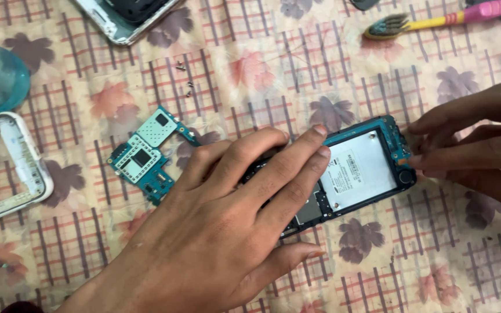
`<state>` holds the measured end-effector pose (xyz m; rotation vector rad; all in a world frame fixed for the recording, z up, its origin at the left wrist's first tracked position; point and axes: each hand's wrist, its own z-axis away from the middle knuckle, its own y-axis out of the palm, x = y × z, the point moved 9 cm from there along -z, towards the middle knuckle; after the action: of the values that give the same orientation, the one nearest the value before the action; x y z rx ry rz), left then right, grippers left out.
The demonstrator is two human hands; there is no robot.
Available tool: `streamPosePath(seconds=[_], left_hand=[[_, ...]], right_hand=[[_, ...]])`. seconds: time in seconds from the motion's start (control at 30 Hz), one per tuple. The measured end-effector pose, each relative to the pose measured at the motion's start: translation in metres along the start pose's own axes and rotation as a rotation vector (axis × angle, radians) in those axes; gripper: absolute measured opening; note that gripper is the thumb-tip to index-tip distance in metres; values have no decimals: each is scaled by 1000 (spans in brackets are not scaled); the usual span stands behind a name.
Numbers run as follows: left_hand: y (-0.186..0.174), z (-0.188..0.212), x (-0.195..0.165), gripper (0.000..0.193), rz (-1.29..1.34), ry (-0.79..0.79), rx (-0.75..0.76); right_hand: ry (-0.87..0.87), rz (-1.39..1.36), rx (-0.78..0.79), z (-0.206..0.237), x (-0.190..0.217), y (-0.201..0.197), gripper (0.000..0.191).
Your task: The person cleans the interior of a disassembled smartphone with a toothbrush, then reassembles the device by placing the motherboard and back cover, and finally secures the back cover with a screwdriver.
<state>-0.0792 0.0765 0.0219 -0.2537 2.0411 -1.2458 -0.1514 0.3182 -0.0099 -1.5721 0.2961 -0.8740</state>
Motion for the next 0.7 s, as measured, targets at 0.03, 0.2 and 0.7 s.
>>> streamPosePath(seconds=[0.03,0.2,0.7], left_hand=[[0,0,0,75,-11,-1,6],[2,-1,0,75,-24,0,20],[0,-1,-2,77,-42,5,0]], right_hand=[[-9,-10,1,0,0,0,29],[17,-26,6,0,-1,0,31],[104,58,28,-5,13,1,33]])
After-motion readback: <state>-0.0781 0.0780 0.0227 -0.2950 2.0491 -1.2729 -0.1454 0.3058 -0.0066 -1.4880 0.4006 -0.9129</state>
